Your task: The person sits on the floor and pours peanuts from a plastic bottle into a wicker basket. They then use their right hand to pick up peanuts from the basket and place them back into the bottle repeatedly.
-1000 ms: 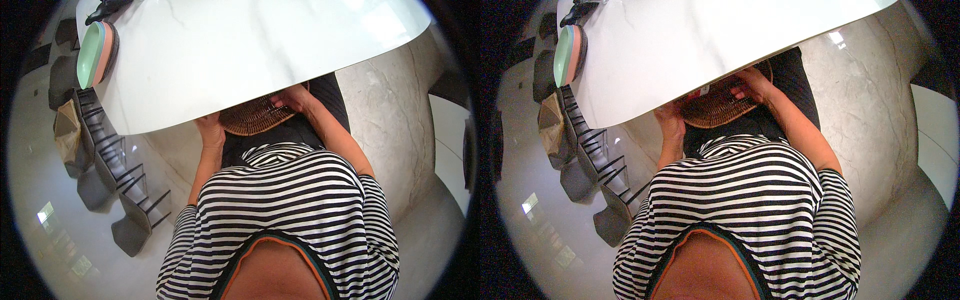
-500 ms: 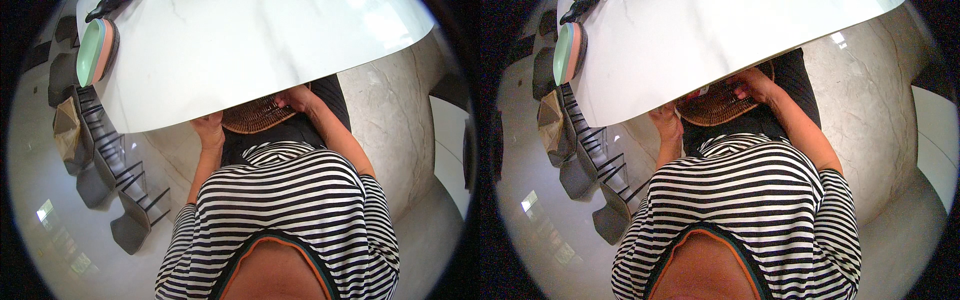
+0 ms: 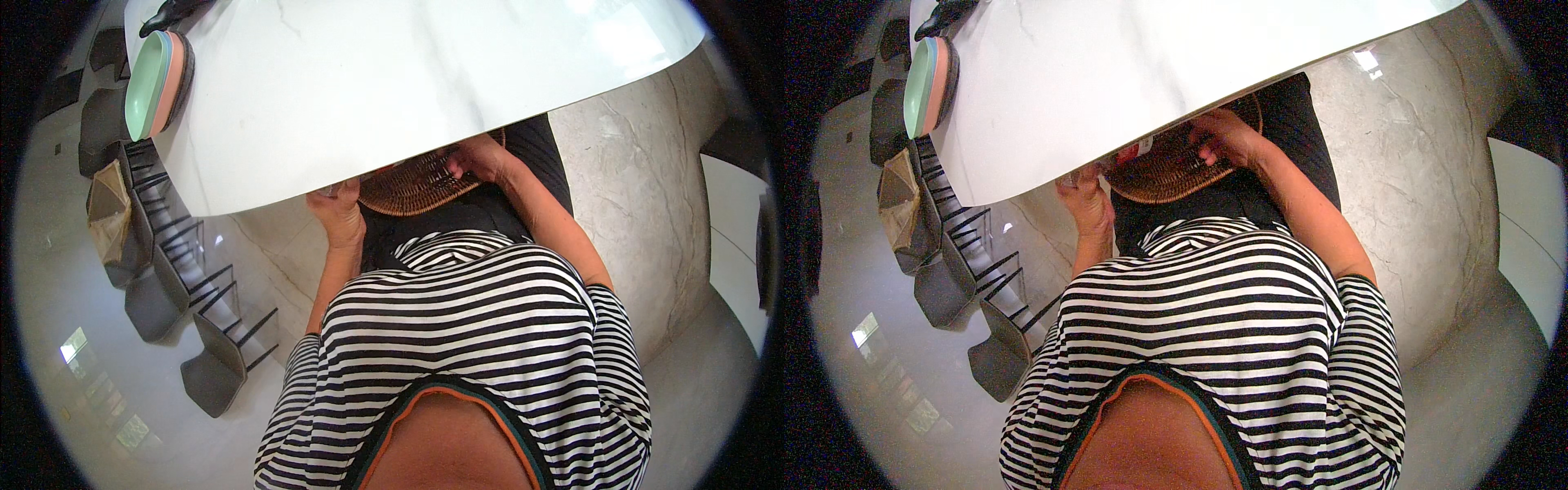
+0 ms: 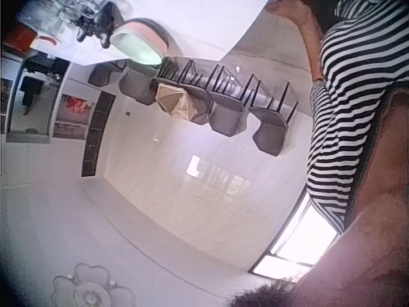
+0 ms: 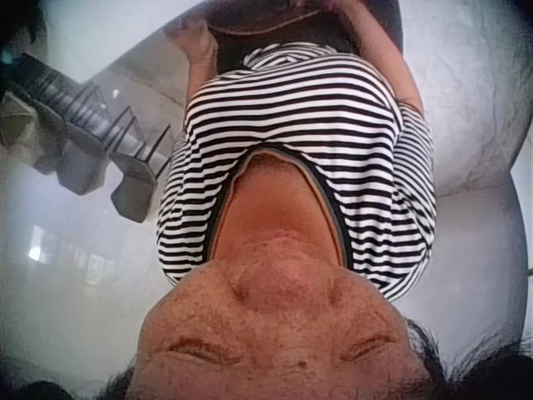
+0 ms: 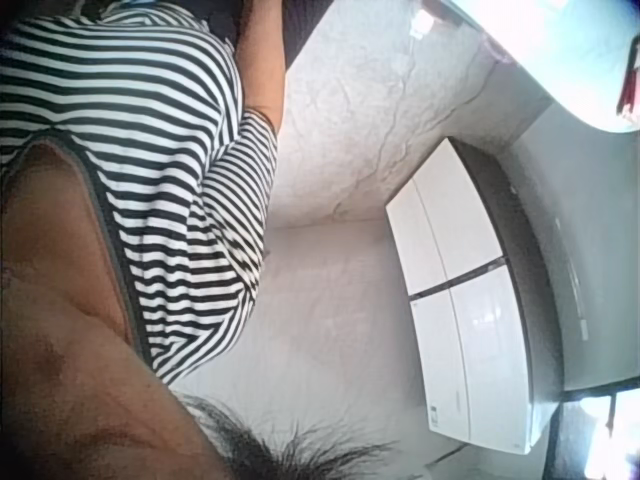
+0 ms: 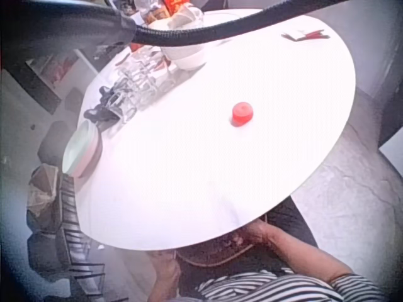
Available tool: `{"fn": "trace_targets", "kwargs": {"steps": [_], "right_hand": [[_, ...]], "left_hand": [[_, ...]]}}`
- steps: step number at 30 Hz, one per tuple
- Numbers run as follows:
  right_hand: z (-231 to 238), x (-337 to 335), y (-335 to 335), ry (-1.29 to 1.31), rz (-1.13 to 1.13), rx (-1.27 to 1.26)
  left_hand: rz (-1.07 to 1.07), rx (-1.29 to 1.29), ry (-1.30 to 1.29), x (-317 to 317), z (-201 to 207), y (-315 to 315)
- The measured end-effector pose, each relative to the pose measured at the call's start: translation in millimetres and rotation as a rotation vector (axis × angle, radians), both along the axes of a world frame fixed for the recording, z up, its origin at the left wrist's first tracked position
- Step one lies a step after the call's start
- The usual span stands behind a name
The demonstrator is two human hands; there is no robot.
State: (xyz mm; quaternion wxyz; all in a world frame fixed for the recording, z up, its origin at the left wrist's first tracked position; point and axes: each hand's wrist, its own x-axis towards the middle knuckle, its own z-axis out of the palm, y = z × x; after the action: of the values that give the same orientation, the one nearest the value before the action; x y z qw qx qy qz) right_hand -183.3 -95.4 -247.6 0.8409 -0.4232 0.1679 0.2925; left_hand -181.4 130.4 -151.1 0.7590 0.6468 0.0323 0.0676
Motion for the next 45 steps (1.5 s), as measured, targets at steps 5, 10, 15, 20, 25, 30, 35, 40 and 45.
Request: {"fn": "trace_targets", "kwargs": {"steps": [5,10,15,20,25,30,35,40,45], "right_hand": [[-3,0,-1,-0.012,-0.011,0.076],[-1,-1,2,0.020,-0.007,0.011],[14,0,10,0.005,0.121,-0.236],[15,3,11,0.008,0.165,-0.242],[6,2,11,0.017,0.106,-0.197],[11,1,11,-0.015,0.104,-0.216],[17,0,11,-0.028,0.105,-0.230],[15,1,11,-0.035,0.123,-0.228],[15,1,11,-0.024,0.137,-0.217]], "left_hand": [[0.068,-0.040,0.080,0,-10,-2],[0.163,-0.036,0.164,-2,-17,-1],[0.099,0.143,-0.004,0,-8,7],[0.104,0.121,-0.004,0,1,6],[0.098,0.088,-0.013,-4,8,0],[0.078,0.177,-0.022,-4,2,9],[0.055,0.112,-0.050,-9,2,10],[0.060,0.143,-0.082,-19,0,12],[0.020,0.275,-0.098,-31,7,16]]}}
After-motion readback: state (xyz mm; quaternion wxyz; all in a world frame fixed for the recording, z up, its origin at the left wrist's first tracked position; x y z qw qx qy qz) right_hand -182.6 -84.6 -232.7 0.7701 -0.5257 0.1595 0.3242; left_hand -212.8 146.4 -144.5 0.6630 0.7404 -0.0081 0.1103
